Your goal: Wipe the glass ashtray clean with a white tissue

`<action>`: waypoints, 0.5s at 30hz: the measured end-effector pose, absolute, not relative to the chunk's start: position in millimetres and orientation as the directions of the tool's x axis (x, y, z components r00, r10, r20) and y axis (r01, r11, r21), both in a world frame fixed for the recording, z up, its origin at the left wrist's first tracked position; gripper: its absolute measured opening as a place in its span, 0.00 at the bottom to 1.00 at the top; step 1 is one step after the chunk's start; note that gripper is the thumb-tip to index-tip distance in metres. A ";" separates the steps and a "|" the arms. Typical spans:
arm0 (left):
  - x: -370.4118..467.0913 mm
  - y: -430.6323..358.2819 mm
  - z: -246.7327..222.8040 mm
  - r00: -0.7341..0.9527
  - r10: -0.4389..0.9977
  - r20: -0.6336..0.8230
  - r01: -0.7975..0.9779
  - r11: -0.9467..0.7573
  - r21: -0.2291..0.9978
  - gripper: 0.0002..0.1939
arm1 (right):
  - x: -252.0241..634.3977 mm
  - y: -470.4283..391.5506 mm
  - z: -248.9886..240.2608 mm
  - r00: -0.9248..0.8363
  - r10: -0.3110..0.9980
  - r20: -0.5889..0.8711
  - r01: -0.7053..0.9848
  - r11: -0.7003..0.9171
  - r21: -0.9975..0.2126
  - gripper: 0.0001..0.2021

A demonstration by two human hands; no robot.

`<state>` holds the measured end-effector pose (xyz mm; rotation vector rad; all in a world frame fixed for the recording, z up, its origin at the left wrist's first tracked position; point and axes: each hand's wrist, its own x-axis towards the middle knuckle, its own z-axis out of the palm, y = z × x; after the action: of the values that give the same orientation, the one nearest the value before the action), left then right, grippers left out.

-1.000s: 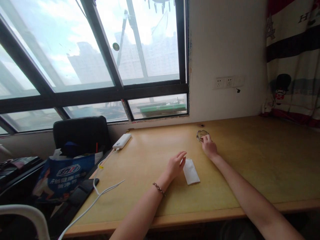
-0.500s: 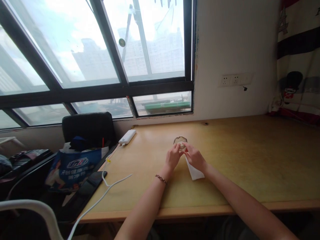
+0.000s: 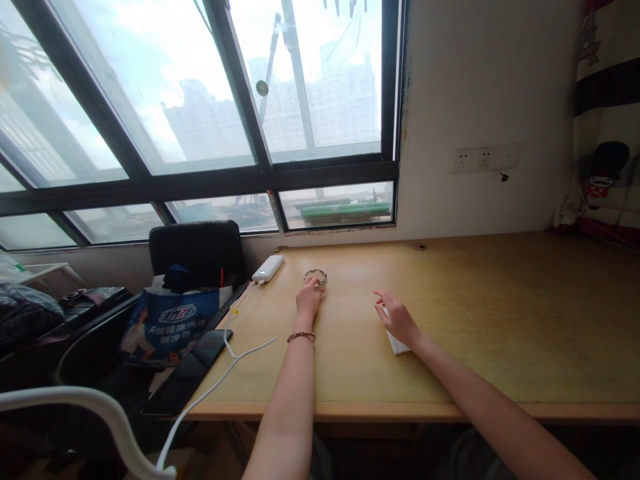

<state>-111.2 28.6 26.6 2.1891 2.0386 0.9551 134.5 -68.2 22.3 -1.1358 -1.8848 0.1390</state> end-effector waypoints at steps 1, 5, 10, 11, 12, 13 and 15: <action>-113.2 30.1 25.0 -0.023 0.909 0.417 0.898 -0.164 0.408 0.10 | 135.1 -68.0 22.4 -0.164 0.751 0.640 0.651 0.570 -0.502 0.15; -115.5 35.8 21.0 -0.015 0.927 0.375 0.887 -0.161 0.432 0.11 | 136.1 -68.1 23.2 -0.151 0.751 0.643 0.655 0.563 -0.503 0.15; -118.0 42.9 16.8 0.021 0.921 0.388 0.865 -0.211 0.455 0.09 | 136.9 -68.3 24.8 -0.147 0.755 0.640 0.659 0.557 -0.506 0.15; -119.0 44.5 15.7 0.024 0.921 0.389 0.860 -0.217 0.462 0.09 | 137.1 -68.2 25.2 -0.146 0.756 0.638 0.659 0.556 -0.507 0.15; -120.1 46.1 14.6 0.025 0.921 0.388 0.854 -0.221 0.471 0.09 | 137.3 -68.0 25.4 -0.146 0.757 0.637 0.659 0.555 -0.508 0.15; -121.1 47.8 13.5 0.023 0.923 0.384 0.848 -0.222 0.481 0.08 | 137.6 -67.9 25.7 -0.146 0.758 0.635 0.658 0.554 -0.510 0.15; -123.1 51.0 11.5 0.021 0.925 0.380 0.834 -0.226 0.503 0.08 | 138.1 -67.8 26.0 -0.147 0.761 0.632 0.655 0.554 -0.514 0.15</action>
<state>-123.1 51.0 11.5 2.1412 1.8612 0.9859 138.1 -67.8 26.0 -1.1561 -1.8627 0.1440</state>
